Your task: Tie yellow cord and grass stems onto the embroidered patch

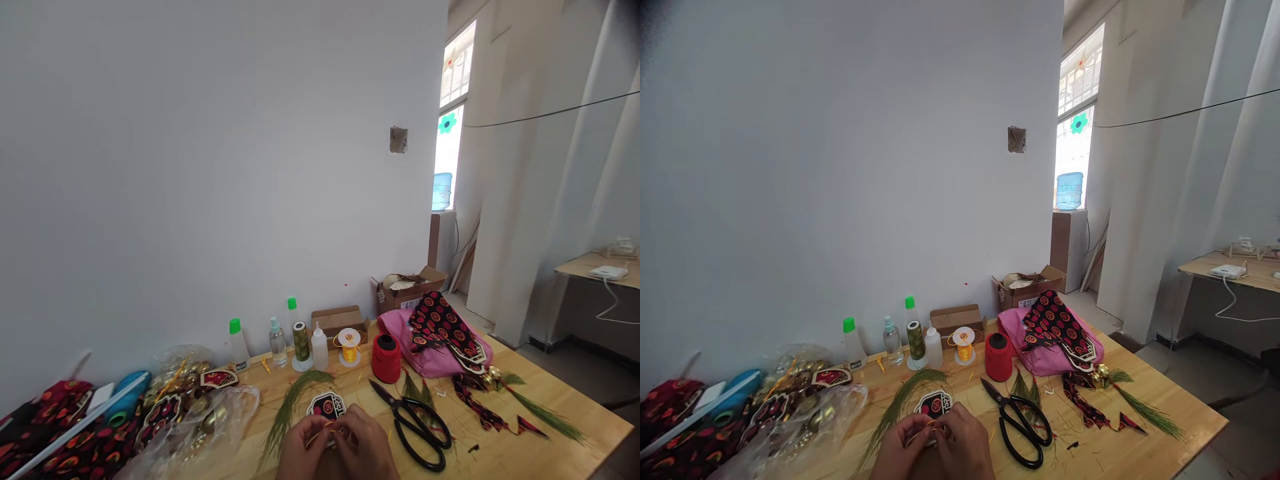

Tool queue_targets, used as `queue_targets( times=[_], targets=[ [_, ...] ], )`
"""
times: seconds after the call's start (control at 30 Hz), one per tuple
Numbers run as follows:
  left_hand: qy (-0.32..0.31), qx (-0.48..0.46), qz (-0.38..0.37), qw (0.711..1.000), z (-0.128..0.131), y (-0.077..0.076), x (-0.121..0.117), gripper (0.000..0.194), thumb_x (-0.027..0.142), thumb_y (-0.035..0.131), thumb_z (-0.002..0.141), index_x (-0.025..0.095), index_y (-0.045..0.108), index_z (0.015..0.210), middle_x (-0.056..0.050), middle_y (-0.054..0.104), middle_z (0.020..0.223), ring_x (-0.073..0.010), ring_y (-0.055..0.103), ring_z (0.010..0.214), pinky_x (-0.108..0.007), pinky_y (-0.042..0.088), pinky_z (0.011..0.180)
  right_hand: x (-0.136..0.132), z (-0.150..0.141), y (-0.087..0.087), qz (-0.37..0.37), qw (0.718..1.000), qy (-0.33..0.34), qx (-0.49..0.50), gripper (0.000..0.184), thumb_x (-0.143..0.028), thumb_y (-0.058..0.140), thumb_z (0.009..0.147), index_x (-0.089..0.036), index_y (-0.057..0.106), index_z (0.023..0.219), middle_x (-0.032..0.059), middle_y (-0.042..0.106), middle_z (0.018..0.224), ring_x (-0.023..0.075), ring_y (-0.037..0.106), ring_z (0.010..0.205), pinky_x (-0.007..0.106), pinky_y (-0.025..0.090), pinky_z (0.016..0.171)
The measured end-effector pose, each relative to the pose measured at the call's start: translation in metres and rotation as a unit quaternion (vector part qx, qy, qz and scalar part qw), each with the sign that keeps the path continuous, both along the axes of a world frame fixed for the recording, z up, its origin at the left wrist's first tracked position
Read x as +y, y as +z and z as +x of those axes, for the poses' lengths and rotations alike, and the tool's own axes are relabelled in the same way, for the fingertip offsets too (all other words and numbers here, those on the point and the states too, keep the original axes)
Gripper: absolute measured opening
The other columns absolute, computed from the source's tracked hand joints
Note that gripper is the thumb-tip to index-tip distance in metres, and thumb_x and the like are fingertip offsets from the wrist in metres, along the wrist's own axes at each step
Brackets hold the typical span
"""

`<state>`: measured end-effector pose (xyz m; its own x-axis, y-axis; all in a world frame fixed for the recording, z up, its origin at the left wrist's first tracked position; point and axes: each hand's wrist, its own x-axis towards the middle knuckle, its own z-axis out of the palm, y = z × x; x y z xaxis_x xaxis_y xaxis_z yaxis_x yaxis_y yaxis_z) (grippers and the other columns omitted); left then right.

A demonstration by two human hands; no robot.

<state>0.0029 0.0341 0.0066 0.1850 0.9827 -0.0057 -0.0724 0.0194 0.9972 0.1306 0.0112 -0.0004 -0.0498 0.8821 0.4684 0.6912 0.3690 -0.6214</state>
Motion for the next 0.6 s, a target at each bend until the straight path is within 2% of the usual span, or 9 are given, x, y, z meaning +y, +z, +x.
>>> queue_targets(
  times=[0.23, 0.43, 0.6],
  targets=[
    [0.02, 0.02, 0.047, 0.998, -0.001, -0.008, 0.002, 0.022, 0.03, 0.063, 0.056, 0.017, 0.059, 0.073, -0.004, 0.066, 0.071, -0.0195, 0.061, 0.07, -0.028, 0.049, 0.065, 0.0, 0.0, 0.0, -0.017, 1.0, -0.006, -0.02, 0.018, -0.013, 0.045, 0.069, -0.021, 0.06, 0.073, 0.0023, 0.055, 0.071, 0.0114, 0.054, 0.063, 0.017, 0.039, 0.055],
    [-0.004, 0.091, 0.092, 0.992, -0.001, 0.003, -0.002, 0.018, 0.03, 0.059, 0.061, 0.017, 0.062, 0.073, -0.005, 0.066, 0.078, -0.0192, 0.06, 0.075, -0.025, 0.048, 0.068, -0.002, 0.0, 0.003, -0.008, 1.0, -0.004, -0.008, 0.022, -0.01, 0.042, 0.069, -0.021, 0.06, 0.074, 0.0022, 0.055, 0.07, 0.0118, 0.053, 0.068, 0.017, 0.038, 0.059],
    [-0.037, 0.088, 0.07, 0.993, 0.002, 0.003, -0.001, 0.021, 0.031, 0.059, 0.061, 0.017, 0.058, 0.076, -0.006, 0.066, 0.076, -0.0193, 0.06, 0.074, -0.024, 0.048, 0.061, -0.003, 0.002, 0.006, -0.007, 1.0, 0.008, 0.024, 0.02, -0.013, 0.043, 0.07, -0.019, 0.061, 0.075, 0.0034, 0.054, 0.07, 0.0125, 0.052, 0.068, 0.018, 0.038, 0.059]
  ],
)
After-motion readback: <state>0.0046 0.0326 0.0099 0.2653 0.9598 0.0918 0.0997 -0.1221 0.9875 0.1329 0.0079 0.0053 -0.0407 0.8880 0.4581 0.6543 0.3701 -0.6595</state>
